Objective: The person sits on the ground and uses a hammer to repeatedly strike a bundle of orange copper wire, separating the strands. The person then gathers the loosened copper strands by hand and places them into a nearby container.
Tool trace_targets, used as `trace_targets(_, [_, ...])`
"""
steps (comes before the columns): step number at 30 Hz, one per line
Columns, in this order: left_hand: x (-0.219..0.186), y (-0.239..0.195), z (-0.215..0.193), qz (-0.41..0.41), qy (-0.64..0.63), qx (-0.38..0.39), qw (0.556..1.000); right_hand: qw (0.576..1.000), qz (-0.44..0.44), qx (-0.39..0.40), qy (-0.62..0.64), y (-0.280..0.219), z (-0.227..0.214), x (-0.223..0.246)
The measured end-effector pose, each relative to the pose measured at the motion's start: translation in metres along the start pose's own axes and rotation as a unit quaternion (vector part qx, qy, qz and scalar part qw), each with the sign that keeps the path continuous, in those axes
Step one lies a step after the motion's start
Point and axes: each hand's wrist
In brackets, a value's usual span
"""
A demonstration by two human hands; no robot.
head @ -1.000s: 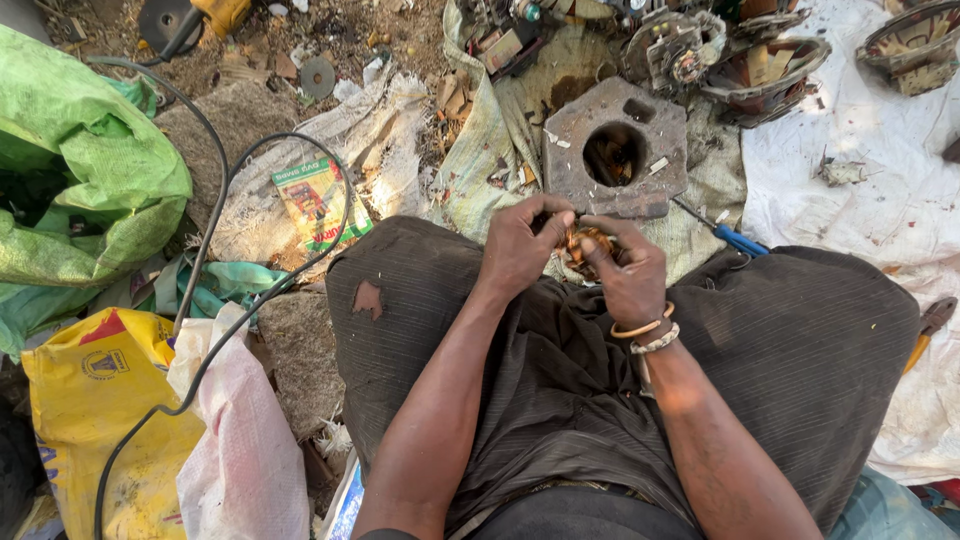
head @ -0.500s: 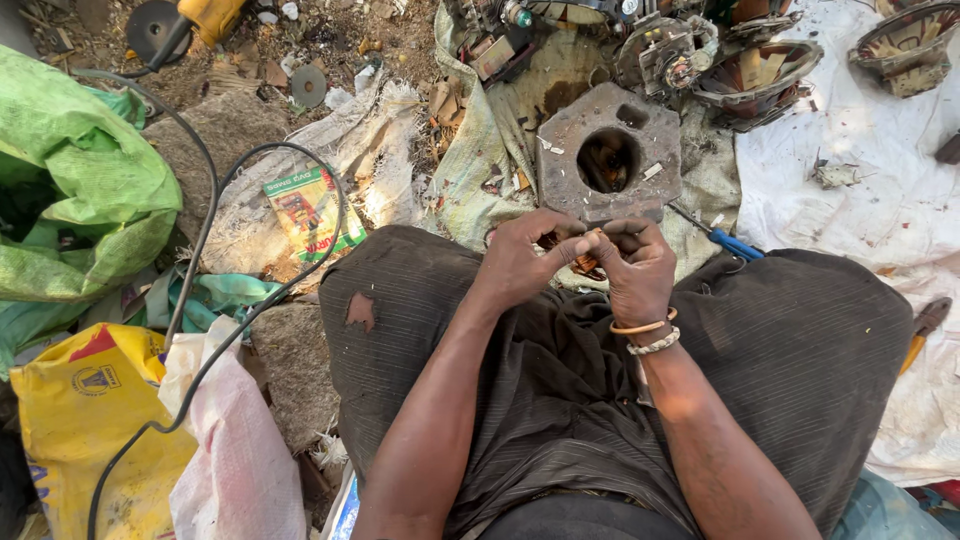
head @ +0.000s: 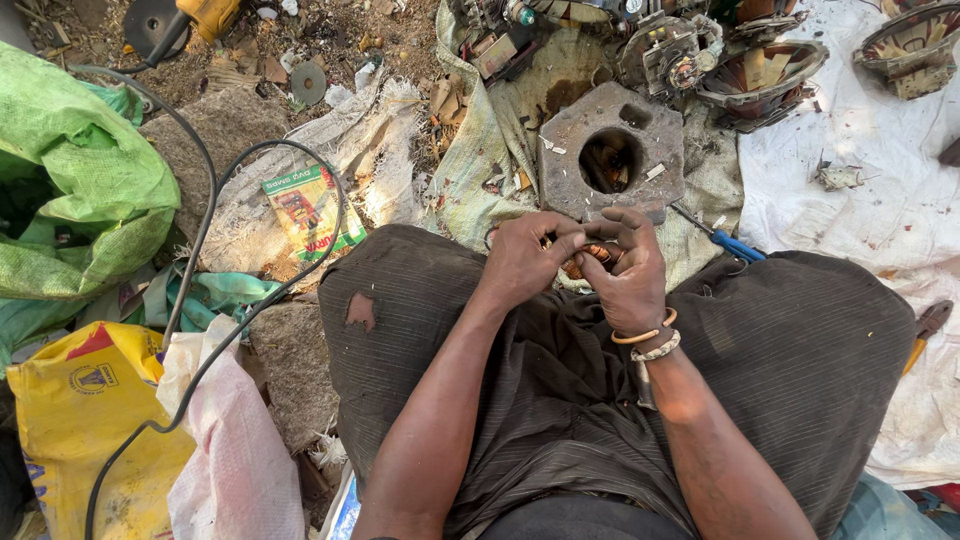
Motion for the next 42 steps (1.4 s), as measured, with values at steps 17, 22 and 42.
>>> trace_targets(17, [0.029, 0.009, 0.014, -0.083, -0.275, -0.065, 0.956, 0.944, -0.177, -0.105, -0.259, -0.012, 0.012, 0.009])
trace_targets(22, [0.022, 0.003, 0.018, -0.089, -0.297, -0.064, 0.949, 0.937, -0.170, -0.098, -0.287, -0.022, 0.013, 0.010])
trace_targets(42, [0.014, 0.010, 0.021, -0.005, -0.123, -0.117, 0.986, 0.897, 0.278, -0.048, 0.341, 0.008, -0.015, -0.050])
Point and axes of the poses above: each hand's wrist, its own y-axis towards the middle knuckle, its own z-axis out of the palm, x = y × z, and after that the axes turned 6 degrees about -x, right-handed
